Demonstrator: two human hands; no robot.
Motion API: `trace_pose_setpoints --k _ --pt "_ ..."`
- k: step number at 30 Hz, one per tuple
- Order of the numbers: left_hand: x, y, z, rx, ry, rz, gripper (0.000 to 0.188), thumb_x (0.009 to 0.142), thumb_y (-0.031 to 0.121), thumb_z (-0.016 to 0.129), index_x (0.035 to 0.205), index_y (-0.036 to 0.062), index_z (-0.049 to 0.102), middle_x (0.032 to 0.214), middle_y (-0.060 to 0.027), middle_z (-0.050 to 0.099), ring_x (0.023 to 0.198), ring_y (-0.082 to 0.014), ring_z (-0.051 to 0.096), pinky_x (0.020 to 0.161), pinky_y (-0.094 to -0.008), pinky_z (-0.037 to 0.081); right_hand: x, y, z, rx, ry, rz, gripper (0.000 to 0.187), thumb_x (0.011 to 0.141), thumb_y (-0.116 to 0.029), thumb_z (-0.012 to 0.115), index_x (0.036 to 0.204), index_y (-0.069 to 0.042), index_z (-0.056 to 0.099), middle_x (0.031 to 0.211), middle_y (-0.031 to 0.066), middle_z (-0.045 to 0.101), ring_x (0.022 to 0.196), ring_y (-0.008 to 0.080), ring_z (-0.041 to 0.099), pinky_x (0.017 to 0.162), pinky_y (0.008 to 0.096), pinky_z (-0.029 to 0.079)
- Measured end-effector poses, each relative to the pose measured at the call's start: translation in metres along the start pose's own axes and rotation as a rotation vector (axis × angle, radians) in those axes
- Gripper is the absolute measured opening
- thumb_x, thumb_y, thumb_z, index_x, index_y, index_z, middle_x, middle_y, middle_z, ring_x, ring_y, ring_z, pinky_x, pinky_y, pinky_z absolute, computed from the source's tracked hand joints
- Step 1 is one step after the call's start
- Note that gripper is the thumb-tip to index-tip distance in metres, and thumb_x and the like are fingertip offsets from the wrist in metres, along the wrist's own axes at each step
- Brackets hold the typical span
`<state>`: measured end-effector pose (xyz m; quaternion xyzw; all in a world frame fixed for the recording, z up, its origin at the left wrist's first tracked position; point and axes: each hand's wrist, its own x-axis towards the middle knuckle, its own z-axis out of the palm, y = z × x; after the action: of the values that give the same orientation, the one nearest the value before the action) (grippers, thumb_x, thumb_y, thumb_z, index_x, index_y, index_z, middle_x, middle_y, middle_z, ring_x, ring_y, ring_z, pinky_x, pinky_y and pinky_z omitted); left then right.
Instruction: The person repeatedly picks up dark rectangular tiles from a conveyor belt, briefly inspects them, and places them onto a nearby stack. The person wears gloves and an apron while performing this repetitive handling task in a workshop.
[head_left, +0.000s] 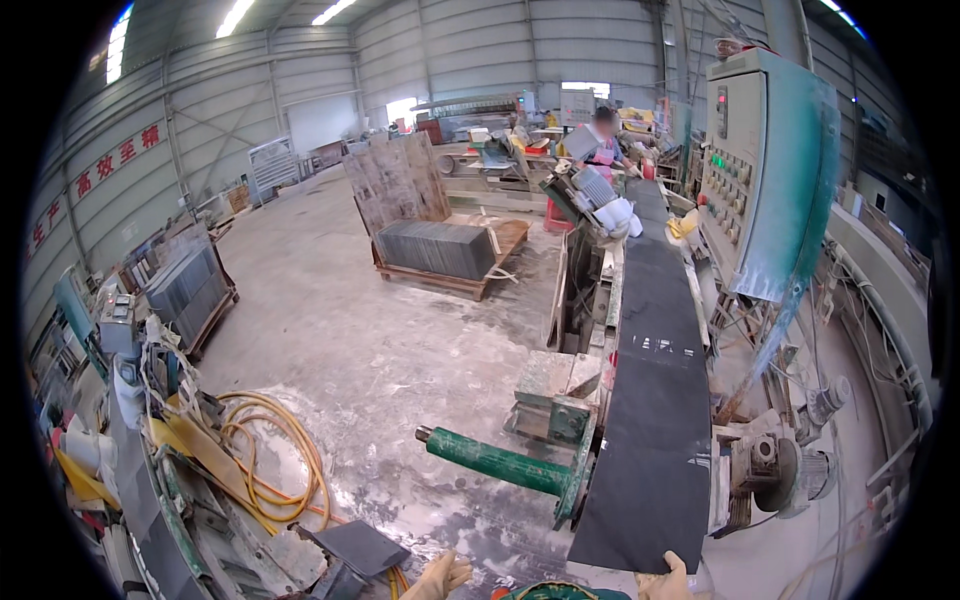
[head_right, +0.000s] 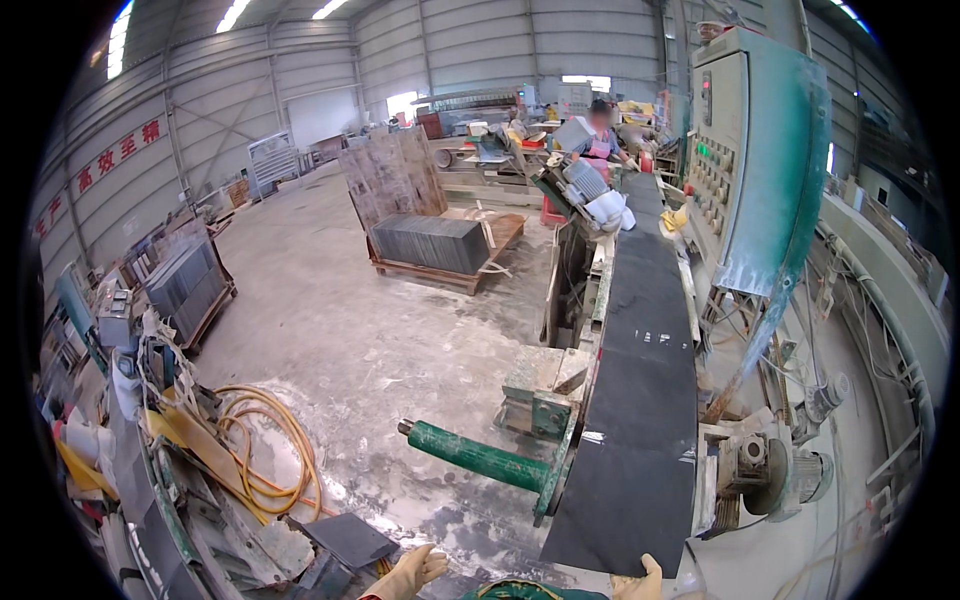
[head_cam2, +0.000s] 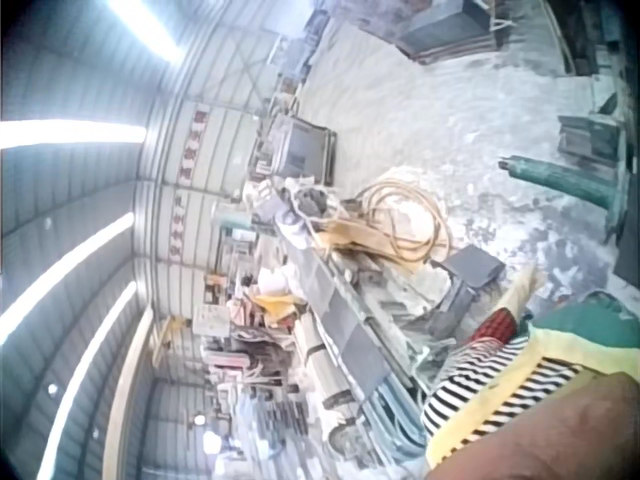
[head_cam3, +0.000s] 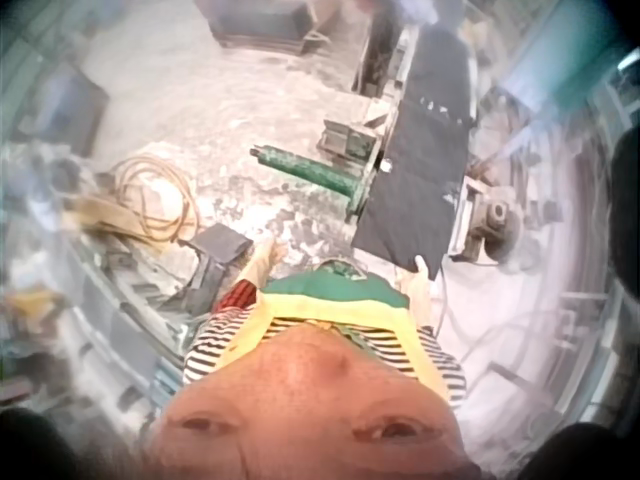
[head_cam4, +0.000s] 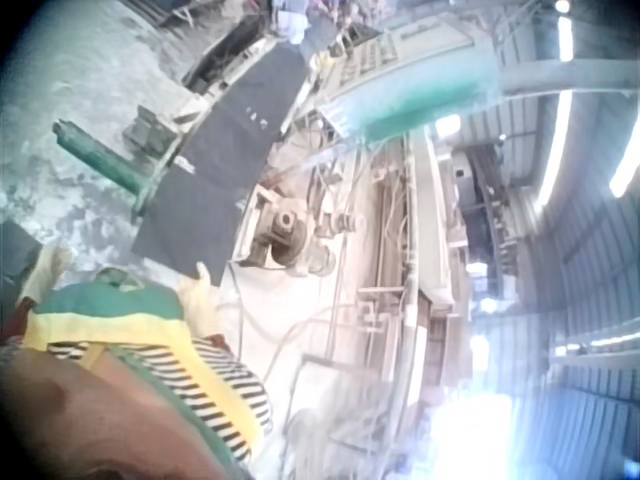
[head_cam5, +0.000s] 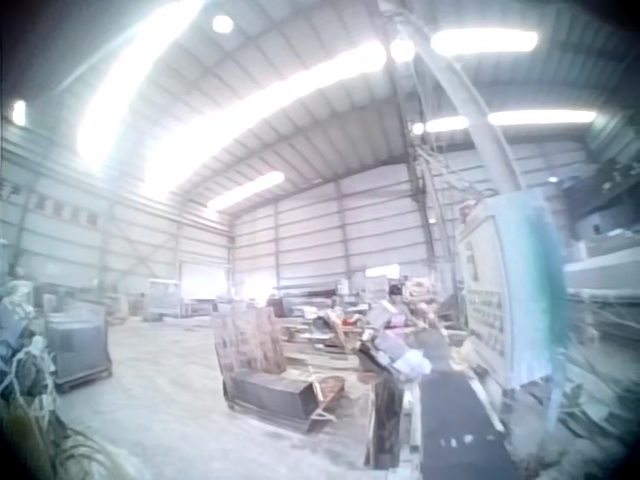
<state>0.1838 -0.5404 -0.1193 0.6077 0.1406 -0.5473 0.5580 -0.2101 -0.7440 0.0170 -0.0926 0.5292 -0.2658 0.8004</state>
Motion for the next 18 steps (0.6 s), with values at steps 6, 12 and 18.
trace_pose_setpoints --k 6,12,18 --pt "-0.003 -0.004 -0.001 0.027 0.029 -0.040 0.042 0.096 0.029 0.053 0.116 -0.0077 0.052 0.104 -0.0175 0.066 0.085 -0.0265 0.068 0.075 -0.0329 0.061 -0.007 -0.002 -0.005 0.004 -0.066 0.036 0.040 0.090 -0.047 0.049 0.091 -0.009 0.061 0.064 0.0054 0.061 0.045 0.0198 0.049 0.040 0.0306 0.038" --pt "-0.006 0.004 -0.001 0.098 0.023 -0.146 0.040 0.097 0.031 0.052 0.111 -0.0059 0.057 0.104 -0.0157 0.066 0.081 -0.0255 0.069 0.074 -0.0321 0.060 -0.006 0.000 0.004 0.066 0.031 -0.074 0.044 0.089 -0.053 0.049 0.097 -0.011 0.059 0.064 0.0023 0.058 0.040 0.0182 0.044 0.036 0.0288 0.033" --pt "0.001 0.000 -0.009 0.093 0.080 -0.190 0.041 0.098 0.032 0.050 0.113 -0.0058 0.057 0.107 -0.0159 0.066 0.085 -0.0253 0.068 0.077 -0.0328 0.060 0.019 0.000 -0.017 0.045 0.039 0.035 0.046 0.088 -0.056 0.050 0.093 -0.011 0.060 0.062 0.0024 0.058 0.038 0.0180 0.043 0.034 0.0296 0.031"
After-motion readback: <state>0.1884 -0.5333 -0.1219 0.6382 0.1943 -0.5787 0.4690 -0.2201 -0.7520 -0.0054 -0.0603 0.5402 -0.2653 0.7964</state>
